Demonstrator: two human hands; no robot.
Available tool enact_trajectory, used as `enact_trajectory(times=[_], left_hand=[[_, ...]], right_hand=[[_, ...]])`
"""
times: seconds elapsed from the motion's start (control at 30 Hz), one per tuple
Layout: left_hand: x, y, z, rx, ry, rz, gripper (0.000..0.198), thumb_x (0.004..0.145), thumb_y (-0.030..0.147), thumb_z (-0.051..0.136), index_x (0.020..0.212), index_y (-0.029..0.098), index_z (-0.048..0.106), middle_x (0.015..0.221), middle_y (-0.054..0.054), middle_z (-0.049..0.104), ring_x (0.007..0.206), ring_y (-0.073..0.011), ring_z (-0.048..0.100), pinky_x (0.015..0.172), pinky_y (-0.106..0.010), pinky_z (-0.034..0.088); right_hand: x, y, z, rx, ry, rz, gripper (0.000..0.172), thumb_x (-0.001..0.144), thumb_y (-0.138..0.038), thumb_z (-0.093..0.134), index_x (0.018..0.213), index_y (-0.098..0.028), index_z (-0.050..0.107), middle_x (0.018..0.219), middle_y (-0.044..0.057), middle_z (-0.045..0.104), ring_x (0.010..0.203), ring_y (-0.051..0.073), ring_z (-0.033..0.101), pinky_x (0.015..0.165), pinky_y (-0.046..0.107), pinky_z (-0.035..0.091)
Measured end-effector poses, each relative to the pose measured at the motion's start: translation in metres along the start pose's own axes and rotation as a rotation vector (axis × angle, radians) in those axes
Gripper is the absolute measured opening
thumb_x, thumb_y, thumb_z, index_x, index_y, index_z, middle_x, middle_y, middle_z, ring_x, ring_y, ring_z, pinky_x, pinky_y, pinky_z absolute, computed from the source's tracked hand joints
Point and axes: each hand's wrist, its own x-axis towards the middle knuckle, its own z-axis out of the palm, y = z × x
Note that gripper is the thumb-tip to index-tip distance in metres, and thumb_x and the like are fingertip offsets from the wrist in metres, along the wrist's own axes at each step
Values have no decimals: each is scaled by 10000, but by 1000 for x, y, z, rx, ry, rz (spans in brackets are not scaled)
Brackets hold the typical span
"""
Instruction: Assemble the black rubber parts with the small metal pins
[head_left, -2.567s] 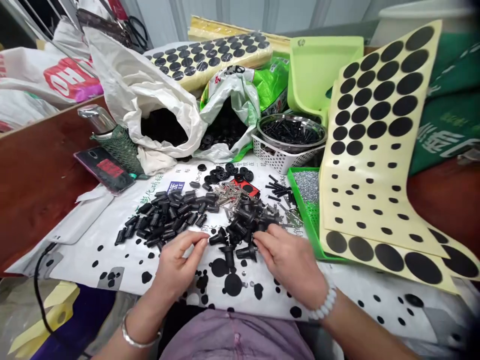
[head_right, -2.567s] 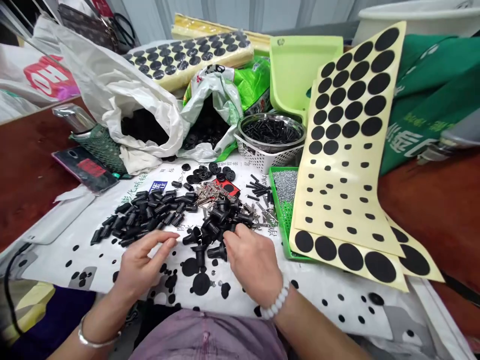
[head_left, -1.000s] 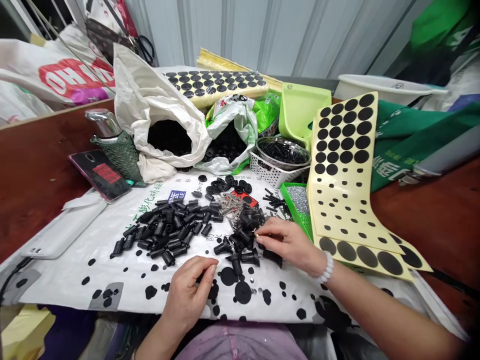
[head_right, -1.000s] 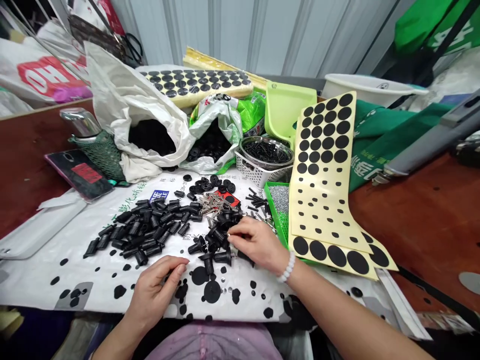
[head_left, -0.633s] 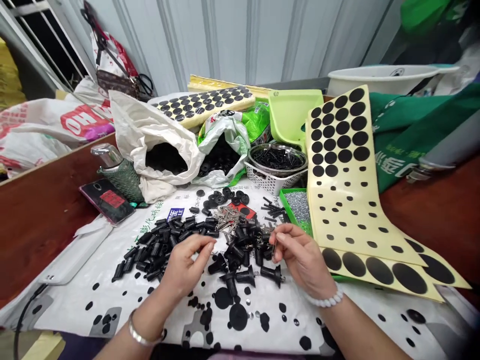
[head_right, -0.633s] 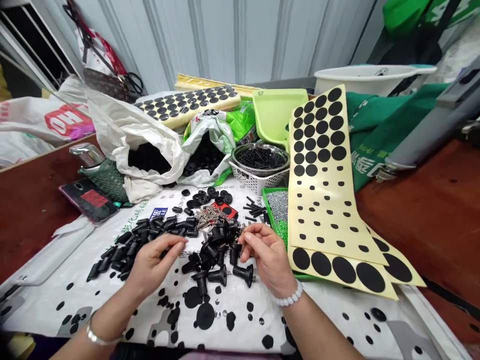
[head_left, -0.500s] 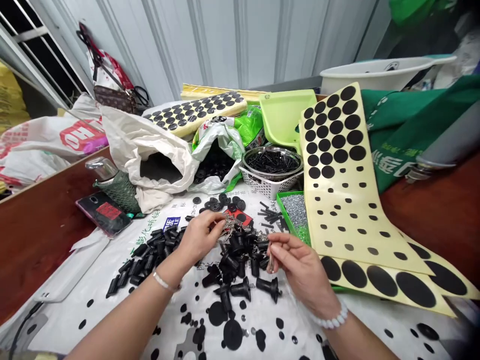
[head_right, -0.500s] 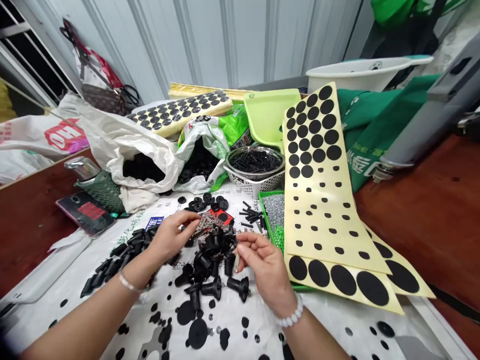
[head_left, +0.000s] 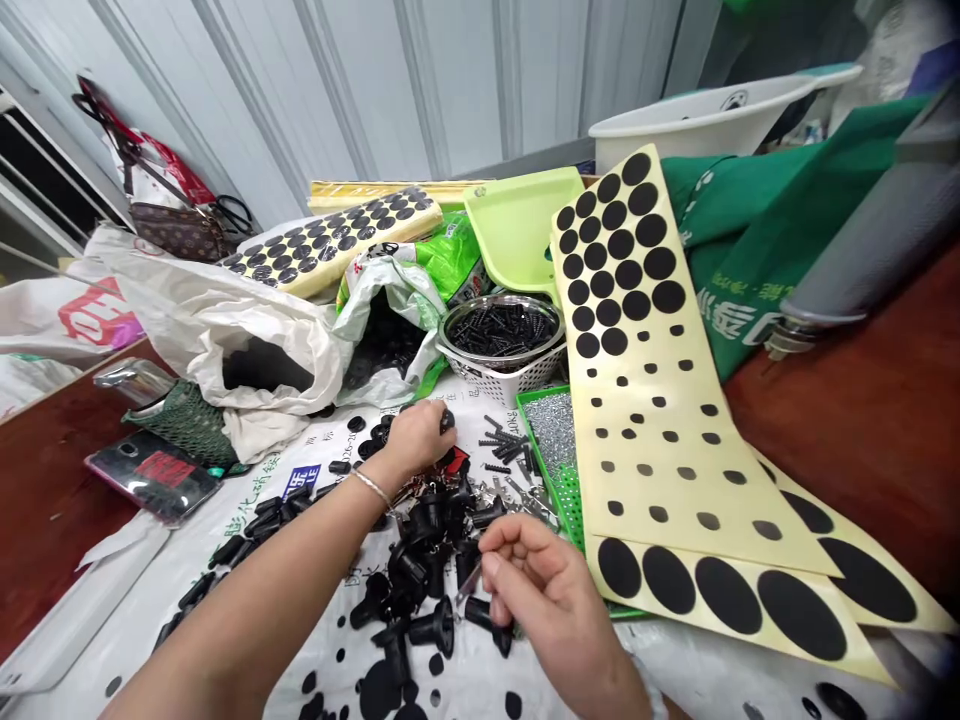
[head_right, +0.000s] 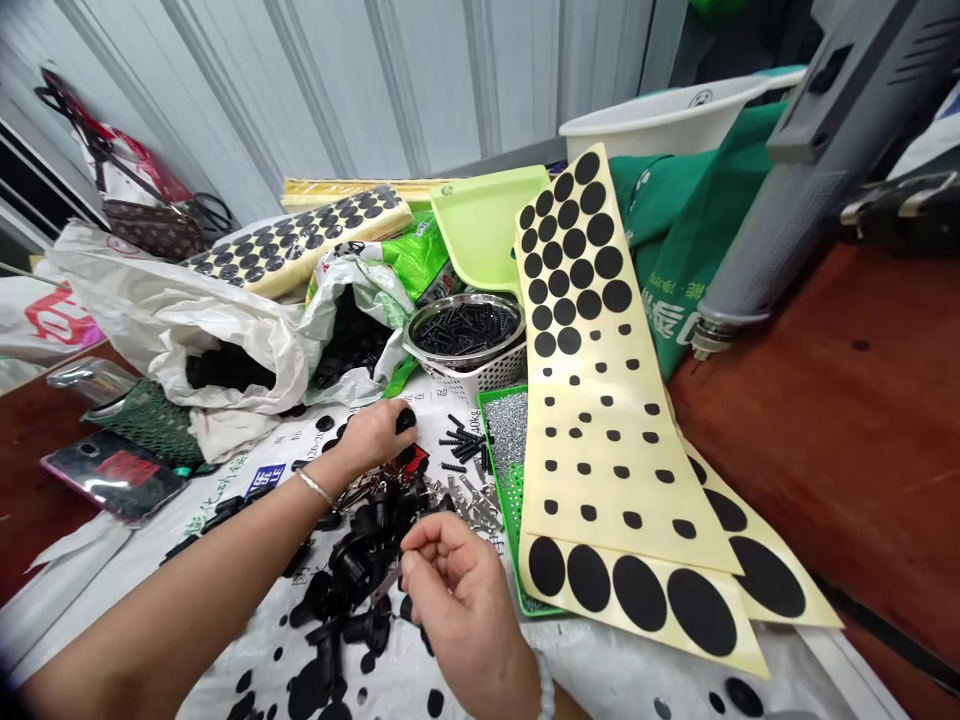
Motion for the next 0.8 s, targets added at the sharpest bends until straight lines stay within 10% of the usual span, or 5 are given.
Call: enact_trajectory(times=[0.23,0.43,0.8], left_hand=[[-88,8,-46,-165,115,6,340,802,369,515,1076,172,562,820,-26,595,676,-135,573,643,-244,466],[-174,15,-51,-397,189,38,331,776,255,537,1091,156,555,767,-23,603,616,-133,546,633,-270,465],[-236,4,-47,-424,247,57,291,760,280,563,1008,134,601,719,-39,601,615,-153,546,592,-270,443]], right_hand=[[-1,-2,-4,-92,70,-198,162,773,-289,597,863,-155,593,665,18,620,538,100,569,505,210,477],[-12,3,2,-346,164,-524,112,811,-215,583,914,-189,617,723,19,635,586,110,600,564,227,511],[-41,-8,38,-933,-218,-980,237,811,-45,503,991,-196,535,809,60,639,726,162,613,637,286,503]])
